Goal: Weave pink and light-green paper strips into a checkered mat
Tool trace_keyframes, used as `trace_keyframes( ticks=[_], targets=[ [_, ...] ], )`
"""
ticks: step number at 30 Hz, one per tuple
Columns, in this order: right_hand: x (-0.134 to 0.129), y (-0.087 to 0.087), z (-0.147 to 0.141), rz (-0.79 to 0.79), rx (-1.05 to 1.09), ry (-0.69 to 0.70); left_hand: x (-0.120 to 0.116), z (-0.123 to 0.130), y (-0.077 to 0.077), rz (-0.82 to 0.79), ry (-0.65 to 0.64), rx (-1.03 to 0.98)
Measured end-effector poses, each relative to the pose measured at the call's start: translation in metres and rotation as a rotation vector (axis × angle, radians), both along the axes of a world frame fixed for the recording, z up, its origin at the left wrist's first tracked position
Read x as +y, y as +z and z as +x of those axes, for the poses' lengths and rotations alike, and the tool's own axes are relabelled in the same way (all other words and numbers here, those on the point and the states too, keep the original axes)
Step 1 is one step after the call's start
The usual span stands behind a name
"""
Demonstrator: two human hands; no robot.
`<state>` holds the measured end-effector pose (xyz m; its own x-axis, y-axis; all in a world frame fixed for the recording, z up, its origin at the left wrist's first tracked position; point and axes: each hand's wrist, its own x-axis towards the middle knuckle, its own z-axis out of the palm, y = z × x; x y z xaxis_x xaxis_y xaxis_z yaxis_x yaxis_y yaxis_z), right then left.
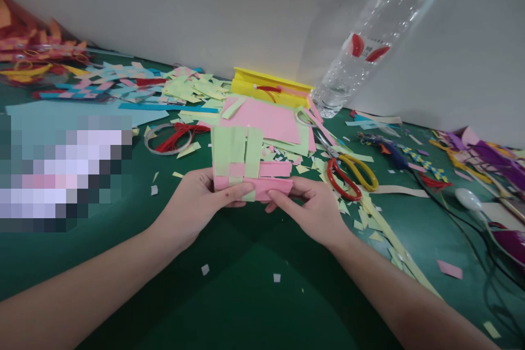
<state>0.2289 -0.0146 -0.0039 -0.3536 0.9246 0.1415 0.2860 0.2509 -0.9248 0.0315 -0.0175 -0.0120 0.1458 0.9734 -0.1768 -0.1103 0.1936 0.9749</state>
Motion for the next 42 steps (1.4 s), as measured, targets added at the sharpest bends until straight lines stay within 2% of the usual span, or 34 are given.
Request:
trace_keyframes(
  ticks=[7, 19, 25, 32, 35, 38, 42],
  targets=[
    [0.0015, -0.0026, 0.001, -0.086, -0.009, 0.051, 0.0012, 0.001, 0.0016, -0.02, 0.022, -0.011],
    [0.0035, -0.0024, 0.0016, -0.083, -0.012, 0.037, 0.0003, 0.0004, -0.0002, 0.003, 0.064, 0.003],
    [0.0042, -0.0014, 0.0027, -0.081, -0.028, 0.014, 0.0005, -0.0009, 0.0007, -0.011, 0.04, 0.035],
    [0.0057, -0.0002, 0.005, -0.05, 0.1, -0.056, -0.0025, 0.0003, 0.0013, -0.032, -0.031, 0.123],
    [0.0047, 0.0002, 0.0046, -0.036, 0.059, -0.088, -0.0032, 0.0012, 0.0037, -0.032, -0.074, 0.192],
    [0.0043, -0.0007, 0.0043, -0.033, 0.012, -0.101, -0.0027, 0.0014, 0.0064, 0.013, -0.059, 0.233],
    [0.0042, -0.0012, 0.0049, -0.029, -0.03, -0.074, -0.0014, 0.0007, 0.0065, 0.047, -0.01, 0.157]
  ],
)
